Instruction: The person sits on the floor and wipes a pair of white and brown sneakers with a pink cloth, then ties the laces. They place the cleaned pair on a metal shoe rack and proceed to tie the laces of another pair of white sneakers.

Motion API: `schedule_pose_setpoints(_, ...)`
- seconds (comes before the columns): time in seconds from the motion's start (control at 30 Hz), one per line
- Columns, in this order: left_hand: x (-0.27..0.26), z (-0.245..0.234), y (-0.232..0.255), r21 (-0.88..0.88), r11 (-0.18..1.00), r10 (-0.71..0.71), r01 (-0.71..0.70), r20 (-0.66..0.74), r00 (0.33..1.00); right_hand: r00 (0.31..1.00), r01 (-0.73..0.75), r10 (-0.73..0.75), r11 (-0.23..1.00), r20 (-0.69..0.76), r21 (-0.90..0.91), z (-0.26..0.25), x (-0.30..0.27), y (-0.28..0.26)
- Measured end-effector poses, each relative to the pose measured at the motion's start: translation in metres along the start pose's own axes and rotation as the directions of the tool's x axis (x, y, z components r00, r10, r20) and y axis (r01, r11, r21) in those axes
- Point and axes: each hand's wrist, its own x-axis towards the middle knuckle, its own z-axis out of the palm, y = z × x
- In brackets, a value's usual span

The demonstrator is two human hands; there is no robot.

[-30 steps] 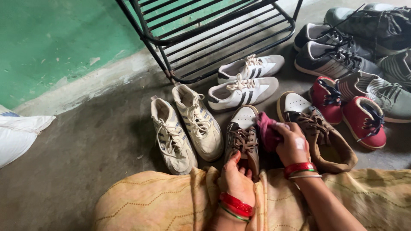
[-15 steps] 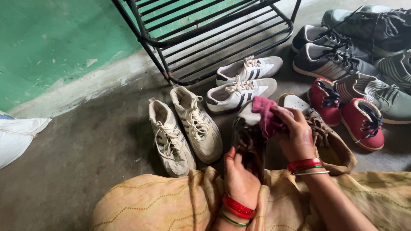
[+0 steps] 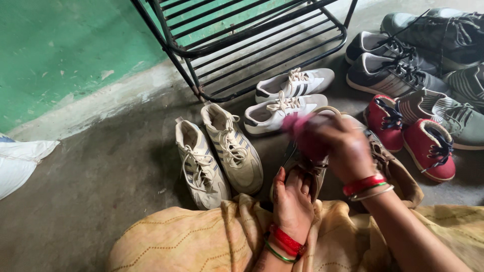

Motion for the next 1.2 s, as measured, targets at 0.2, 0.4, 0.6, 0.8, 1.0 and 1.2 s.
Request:
schedule_pose_setpoints(0.2,-0.002,-0.001,0.0,-0.033,0.999,-0.002,0.001,-0.013,1.0,0.969,0.223,-0.192,0.951,0.156,-0.214,-0.005,0.024,0.013)
schedule_pose_setpoints(0.4,-0.005,0.007,0.007,0.008,1.0,-0.002,0.001,0.051,0.999,0.99,-0.102,0.13,0.92,0.047,-0.378,-0.006,0.015,0.034)
schedule_pose_setpoints(0.6,-0.009,0.025,0.027,-0.026,0.998,-0.057,0.057,0.026,0.998,0.958,-0.286,0.288,0.949,-0.005,-0.13,0.006,-0.034,-0.024)
schedule_pose_setpoints(0.8,-0.014,0.027,0.041,-0.142,0.986,-0.093,0.083,-0.066,0.994,0.991,0.061,-0.063,0.998,0.119,0.026,-0.007,-0.044,-0.044)
schedule_pose_setpoints(1.0,-0.015,0.017,0.037,-0.128,0.991,-0.028,0.023,-0.04,0.999,0.989,-0.15,0.147,0.981,-0.032,-0.124,0.0,-0.026,-0.005)
schedule_pose_setpoints(1.2,-0.009,0.014,0.033,-0.185,0.983,-0.023,0.003,-0.107,0.994,0.992,-0.083,0.075,0.993,0.099,0.081,-0.002,-0.055,-0.023)
